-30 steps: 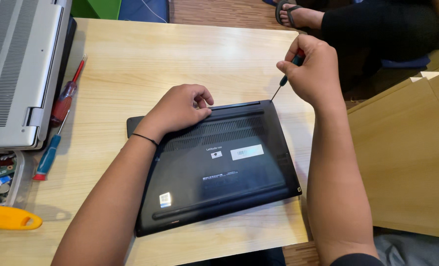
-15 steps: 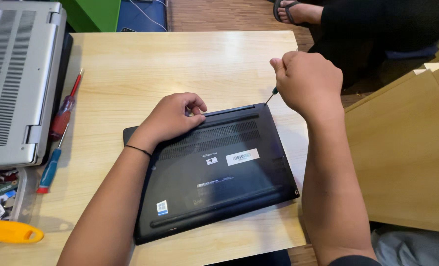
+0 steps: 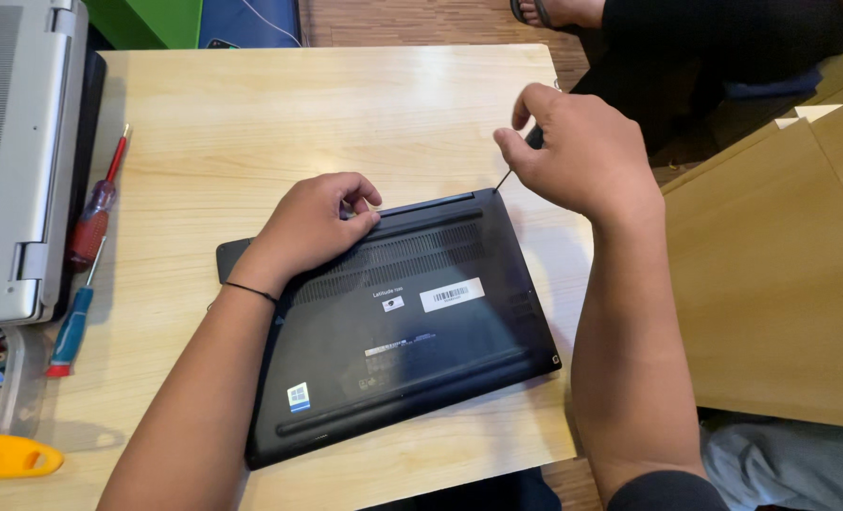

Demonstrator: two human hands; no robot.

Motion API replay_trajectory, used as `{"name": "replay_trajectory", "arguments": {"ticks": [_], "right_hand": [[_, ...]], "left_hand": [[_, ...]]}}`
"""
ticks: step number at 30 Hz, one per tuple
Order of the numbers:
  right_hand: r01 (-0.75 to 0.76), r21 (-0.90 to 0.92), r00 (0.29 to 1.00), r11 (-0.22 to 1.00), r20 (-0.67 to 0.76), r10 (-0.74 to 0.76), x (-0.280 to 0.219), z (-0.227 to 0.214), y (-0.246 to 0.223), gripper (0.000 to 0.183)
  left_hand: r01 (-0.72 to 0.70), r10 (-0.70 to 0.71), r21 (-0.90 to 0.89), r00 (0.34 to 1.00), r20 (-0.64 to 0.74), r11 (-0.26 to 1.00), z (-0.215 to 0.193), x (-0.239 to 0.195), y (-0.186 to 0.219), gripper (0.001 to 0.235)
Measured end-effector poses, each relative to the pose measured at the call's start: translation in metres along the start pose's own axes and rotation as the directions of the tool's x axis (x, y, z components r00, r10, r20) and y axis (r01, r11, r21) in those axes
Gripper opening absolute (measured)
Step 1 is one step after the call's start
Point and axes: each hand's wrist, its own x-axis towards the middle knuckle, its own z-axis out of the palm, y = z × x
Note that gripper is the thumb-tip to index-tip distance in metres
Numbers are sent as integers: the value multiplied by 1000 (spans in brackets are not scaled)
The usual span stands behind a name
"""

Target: The person uses a screwdriver to remove screws from the bottom cover of a laptop. They then lift the cover off to reveal the internal components.

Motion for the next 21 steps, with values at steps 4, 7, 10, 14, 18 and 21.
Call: {"name": "replay_trajectory", "arguments": {"ticks": [4,7,10,14,18,21], "right_hand": [[-26,-29,988,999,-152,22,19,22,15,34],[159,191,977,969,-174,-126,17,19,16,7],[185,347,982,920,-25,-188,11,13,21,35],[61,72,989,996,-141,-50,18,17,23,27],[157,274,986,949,-104,-134,16,16,16,10],[403,286,915,870,-94,-393,19,21,34,44]], "left_hand": [[22,-22,19,1000,16,1000,1,2,1,13],[11,-10,34,1000,-24,999,3,2,-4,12],[-26,28,48,999,-33,998,5,1,-8,13],[-59,61,66,998,-27,996,1,4,-2,13],[-32,33,67,999,-16,997,3,3,-3,14],[-43,44,70,999,-22,997,5,4,-6,14]]}}
